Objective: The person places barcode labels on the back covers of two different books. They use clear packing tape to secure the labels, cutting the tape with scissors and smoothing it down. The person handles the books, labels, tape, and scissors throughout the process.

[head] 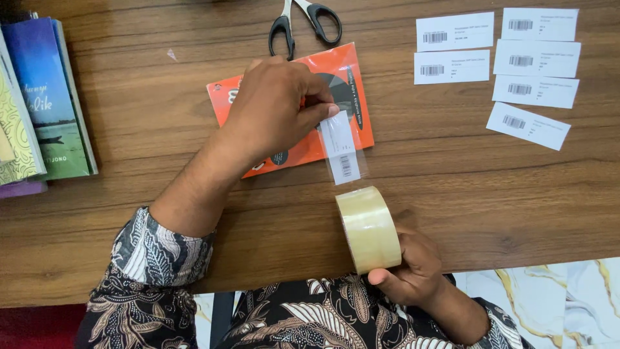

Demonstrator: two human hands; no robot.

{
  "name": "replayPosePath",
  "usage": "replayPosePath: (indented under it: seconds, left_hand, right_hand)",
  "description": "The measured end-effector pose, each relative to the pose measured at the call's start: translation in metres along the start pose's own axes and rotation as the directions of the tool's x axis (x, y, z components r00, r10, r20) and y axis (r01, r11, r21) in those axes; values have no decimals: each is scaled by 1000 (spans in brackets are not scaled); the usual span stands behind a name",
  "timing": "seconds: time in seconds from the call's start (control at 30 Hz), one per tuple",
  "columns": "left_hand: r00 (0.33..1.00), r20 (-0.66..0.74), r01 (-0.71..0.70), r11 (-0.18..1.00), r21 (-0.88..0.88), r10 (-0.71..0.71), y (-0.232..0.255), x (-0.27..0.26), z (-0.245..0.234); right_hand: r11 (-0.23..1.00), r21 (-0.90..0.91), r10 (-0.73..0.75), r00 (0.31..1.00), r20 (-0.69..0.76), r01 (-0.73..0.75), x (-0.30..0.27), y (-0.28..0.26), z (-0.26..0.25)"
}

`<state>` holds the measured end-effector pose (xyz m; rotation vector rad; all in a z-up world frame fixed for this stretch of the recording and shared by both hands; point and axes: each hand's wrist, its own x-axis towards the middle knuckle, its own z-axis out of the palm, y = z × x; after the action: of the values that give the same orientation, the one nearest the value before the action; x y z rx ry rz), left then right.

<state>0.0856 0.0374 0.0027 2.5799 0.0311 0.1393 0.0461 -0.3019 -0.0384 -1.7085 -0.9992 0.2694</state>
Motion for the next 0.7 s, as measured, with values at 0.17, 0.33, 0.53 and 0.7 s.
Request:
replayPosePath:
  seconds: [0.17,0.33,0.53,0.7]
  left_hand:
    - [998,-49,-37,998,-44,35,3,-2,0]
    - [999,-50,-14,997,-74,10,4,-3,-1]
    - [999,14,51,995,-86,-50,7,-2,-5]
    - [997,23,71,990,-125,-69,11,-2,-7]
  right_hand:
    - [1000,-17,-9,1000,3,9,4,-1,1]
    - [1000,-13,-18,1000,8,18,3,-1,1]
    - [1000,-20,-12,1000,6,12,7,-3,1]
    - [999,35,-38,999,5,38,15,-9,2]
